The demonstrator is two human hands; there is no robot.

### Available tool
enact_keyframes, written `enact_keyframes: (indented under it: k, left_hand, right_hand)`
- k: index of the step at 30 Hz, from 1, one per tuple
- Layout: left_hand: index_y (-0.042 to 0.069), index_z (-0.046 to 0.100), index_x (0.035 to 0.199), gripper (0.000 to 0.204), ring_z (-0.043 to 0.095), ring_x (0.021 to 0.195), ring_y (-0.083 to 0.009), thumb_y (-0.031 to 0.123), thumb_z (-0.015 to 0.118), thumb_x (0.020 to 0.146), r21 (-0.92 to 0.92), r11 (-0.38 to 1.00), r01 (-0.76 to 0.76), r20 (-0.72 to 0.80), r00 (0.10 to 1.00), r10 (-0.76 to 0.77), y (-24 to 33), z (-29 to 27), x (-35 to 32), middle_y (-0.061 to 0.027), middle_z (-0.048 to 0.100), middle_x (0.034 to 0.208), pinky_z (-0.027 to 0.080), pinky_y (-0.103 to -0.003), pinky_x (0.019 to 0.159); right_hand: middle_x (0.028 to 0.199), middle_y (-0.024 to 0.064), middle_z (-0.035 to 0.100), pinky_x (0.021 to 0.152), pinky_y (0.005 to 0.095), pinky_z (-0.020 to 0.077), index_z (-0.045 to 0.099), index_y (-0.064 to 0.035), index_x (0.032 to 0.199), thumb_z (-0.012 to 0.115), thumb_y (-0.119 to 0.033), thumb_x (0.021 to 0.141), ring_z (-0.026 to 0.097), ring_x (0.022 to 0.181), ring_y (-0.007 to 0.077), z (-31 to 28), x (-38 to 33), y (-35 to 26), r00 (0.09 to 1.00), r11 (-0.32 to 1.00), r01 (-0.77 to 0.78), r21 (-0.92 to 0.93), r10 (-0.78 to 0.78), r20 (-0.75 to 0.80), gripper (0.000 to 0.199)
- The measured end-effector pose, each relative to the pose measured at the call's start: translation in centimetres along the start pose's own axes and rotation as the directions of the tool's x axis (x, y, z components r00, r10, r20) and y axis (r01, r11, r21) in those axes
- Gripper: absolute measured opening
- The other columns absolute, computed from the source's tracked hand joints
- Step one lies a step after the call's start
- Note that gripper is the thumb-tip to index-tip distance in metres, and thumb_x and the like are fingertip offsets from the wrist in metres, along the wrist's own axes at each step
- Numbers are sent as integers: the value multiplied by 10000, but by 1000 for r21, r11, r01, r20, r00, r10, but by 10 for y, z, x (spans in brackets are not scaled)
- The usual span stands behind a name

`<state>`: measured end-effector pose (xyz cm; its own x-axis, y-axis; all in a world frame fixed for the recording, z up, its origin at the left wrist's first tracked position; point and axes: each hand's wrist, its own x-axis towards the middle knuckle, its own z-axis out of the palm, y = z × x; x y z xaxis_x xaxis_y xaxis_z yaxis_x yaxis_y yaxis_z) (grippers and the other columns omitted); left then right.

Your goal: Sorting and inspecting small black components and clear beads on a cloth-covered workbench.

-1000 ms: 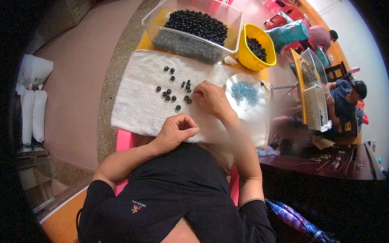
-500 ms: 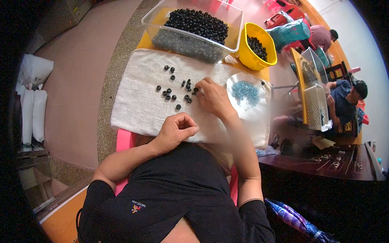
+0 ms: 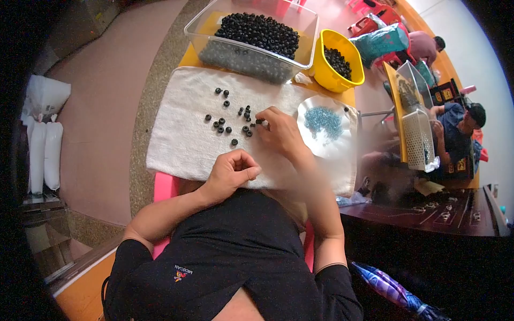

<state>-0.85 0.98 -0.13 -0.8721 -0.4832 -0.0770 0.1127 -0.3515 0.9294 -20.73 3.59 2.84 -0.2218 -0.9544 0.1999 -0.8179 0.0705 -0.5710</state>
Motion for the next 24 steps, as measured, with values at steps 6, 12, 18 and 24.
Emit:
enact_keyframes:
  k: [6,12,18,24]
  left_hand:
    - [43,593,913,97,562,698,-44,91,676,902,-9,1000,-25,-55,998,24,3,1,0,8,618,781,452,-196,623]
    - [34,573,969,112,597,737,-83,91,654,917,-156,988,-18,-128,992,-2,6,2,1,-23,629,841,509,-235,692]
    - [30,563,1037,133,629,766,-112,102,626,945,-318,948,8,-187,980,-70,11,4,0,-42,641,903,537,-260,733]
    - [26,576,1074,146,655,810,-131,101,614,954,-361,933,2,-180,981,-71,8,4,-1,-51,658,944,552,-264,753]
  right_hand:
    - [899,87,635,631,285,487,640,-11,1052,667,-47,855,608,678,158,-1,-18,1,996,986,73,150,-65,-63,202]
    - [916,51,646,721,256,518,621,12,1128,577,-50,953,615,776,117,0,-41,-6,998,877,-53,477,57,5,190]
    - [938,77,669,789,257,519,633,23,1120,558,-24,965,636,861,132,8,-62,-29,995,823,-70,564,102,-25,178]
    - [890,102,683,731,271,508,649,-5,1034,624,-36,924,646,812,145,20,-69,-37,980,851,20,524,86,-178,117]
